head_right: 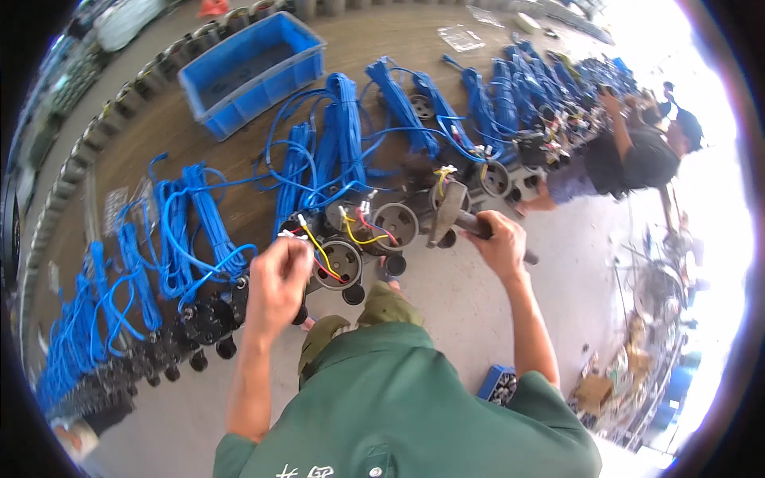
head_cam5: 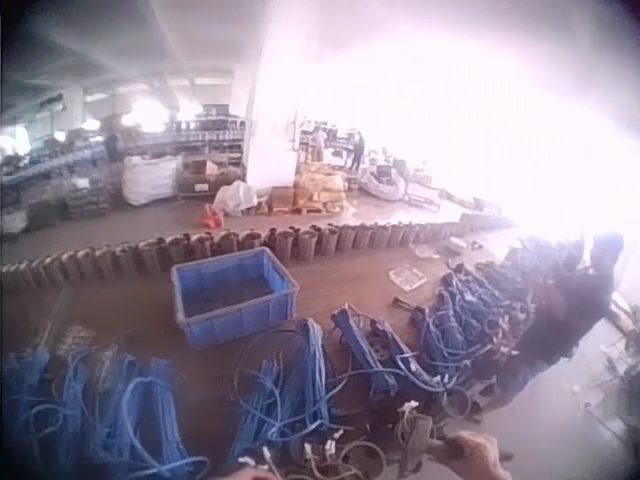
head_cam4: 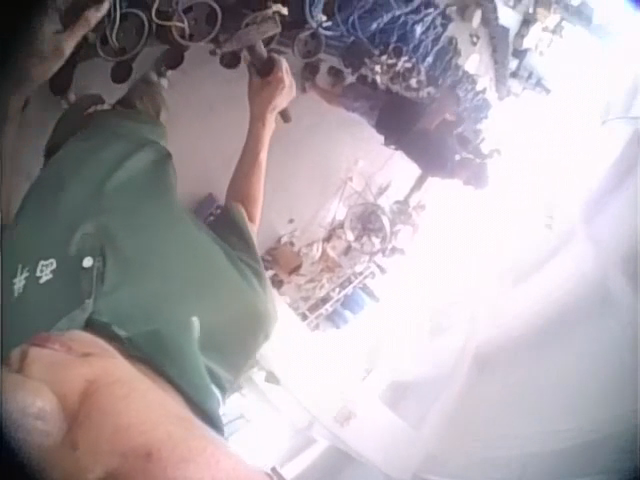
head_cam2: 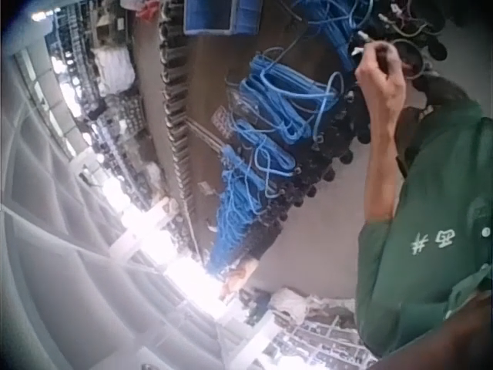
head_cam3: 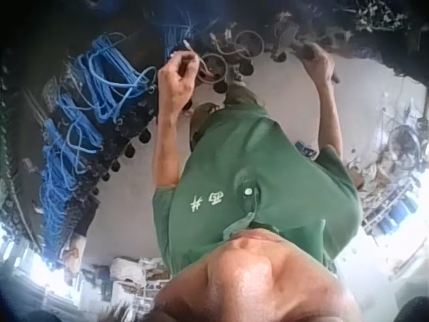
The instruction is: The person aligns a black component onto a cylindrical metal base, secures it by hand, and strikes the top of the component with a handheld tool to seat it. They repeat this process for multiple assemblies lined up on a workspace.
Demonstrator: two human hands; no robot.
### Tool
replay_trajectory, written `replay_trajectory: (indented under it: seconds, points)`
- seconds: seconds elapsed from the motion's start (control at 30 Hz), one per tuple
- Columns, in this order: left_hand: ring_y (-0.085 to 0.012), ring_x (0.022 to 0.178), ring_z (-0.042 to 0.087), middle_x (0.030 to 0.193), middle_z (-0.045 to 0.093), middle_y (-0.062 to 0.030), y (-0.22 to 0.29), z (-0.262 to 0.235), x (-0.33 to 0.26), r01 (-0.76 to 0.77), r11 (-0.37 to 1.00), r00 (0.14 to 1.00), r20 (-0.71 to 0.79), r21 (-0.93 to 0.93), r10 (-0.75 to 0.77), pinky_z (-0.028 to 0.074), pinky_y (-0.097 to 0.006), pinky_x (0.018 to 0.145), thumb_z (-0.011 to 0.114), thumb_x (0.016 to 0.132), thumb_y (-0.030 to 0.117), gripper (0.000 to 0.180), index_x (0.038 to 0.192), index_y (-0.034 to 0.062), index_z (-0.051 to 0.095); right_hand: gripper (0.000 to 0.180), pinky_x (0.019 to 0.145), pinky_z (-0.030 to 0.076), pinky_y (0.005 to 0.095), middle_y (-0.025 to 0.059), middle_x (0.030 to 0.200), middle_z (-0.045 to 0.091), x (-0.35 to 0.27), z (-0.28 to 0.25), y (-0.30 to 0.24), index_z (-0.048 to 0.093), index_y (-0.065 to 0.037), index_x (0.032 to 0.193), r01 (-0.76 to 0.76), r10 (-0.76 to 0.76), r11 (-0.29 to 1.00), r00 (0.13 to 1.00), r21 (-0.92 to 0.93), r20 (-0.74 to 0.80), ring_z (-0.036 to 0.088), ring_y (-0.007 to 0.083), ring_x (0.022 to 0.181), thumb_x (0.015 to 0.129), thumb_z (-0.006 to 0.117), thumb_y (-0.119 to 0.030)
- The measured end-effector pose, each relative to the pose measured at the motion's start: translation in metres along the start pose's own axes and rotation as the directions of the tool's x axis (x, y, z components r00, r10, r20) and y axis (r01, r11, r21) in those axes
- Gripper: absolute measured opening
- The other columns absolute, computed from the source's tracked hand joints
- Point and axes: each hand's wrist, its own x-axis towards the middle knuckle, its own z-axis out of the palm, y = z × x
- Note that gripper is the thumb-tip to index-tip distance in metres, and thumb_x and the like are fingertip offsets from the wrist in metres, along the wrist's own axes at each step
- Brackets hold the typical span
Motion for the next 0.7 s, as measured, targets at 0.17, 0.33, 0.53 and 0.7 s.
replay_trajectory:
  seconds: [0.17, 0.33, 0.53, 0.7]
  points:
    - [-0.0376, 0.085, 0.075, 0.092, 0.073, -0.0285, -0.070, -0.011, 0.081, 0.226, 0.523, 0.971, -0.236, 0.822, -0.047, 0.061, -0.040, 0.076, 0.068, 0.097, 0.032, 0.042, 0.103, -0.0103, 0.069, 0.043, 0.069, 0.054, 0.0400, 0.0090, 0.083, 0.067, 0.056, 0.002, 0.060, 0.073, -0.006, 0.100, 0.251, -0.277, 0.956, 0.942, 0.152, 0.191, 0.067, 0.0308, 0.075, 0.066, 0.093, -0.024]
    - [-0.0364, 0.075, 0.076, 0.100, 0.075, -0.0236, -0.071, -0.009, 0.117, 0.753, 0.555, 0.603, -0.033, 0.355, -0.797, 0.066, -0.042, 0.061, 0.070, 0.095, 0.037, 0.049, 0.109, -0.0106, 0.070, 0.047, 0.094, 0.047, 0.0448, 0.0084, 0.109, 0.063, 0.083, -0.001, 0.076, 0.073, -0.006, 0.102, 0.443, -0.467, 0.884, 0.855, 0.151, 0.225, 0.055, 0.0330, 0.109, 0.061, 0.092, -0.016]
    - [-0.0308, 0.084, 0.077, 0.108, 0.075, -0.0163, -0.077, -0.010, 0.123, 0.742, 0.613, 0.632, 0.020, 0.273, -0.774, 0.066, -0.040, 0.061, 0.064, 0.093, 0.023, 0.042, 0.130, 0.0039, 0.069, 0.053, 0.106, 0.041, 0.0451, 0.0113, 0.124, 0.059, 0.086, -0.030, 0.026, 0.066, -0.004, 0.117, 0.352, -0.389, 0.920, 0.874, 0.172, 0.291, 0.050, 0.0346, 0.121, 0.069, 0.088, -0.014]
    - [-0.0411, 0.098, 0.072, 0.104, 0.074, -0.0226, -0.095, 0.000, 0.113, 0.079, 0.232, 0.978, -0.031, 0.970, -0.204, 0.058, -0.045, 0.093, 0.077, 0.079, 0.016, 0.048, 0.127, 0.0207, 0.074, 0.031, 0.094, 0.048, 0.0476, 0.0172, 0.106, 0.067, 0.098, 0.001, -0.050, 0.067, -0.003, 0.106, 0.407, -0.515, 0.810, 0.838, 0.422, 0.181, 0.060, 0.0384, 0.107, 0.084, 0.078, -0.022]
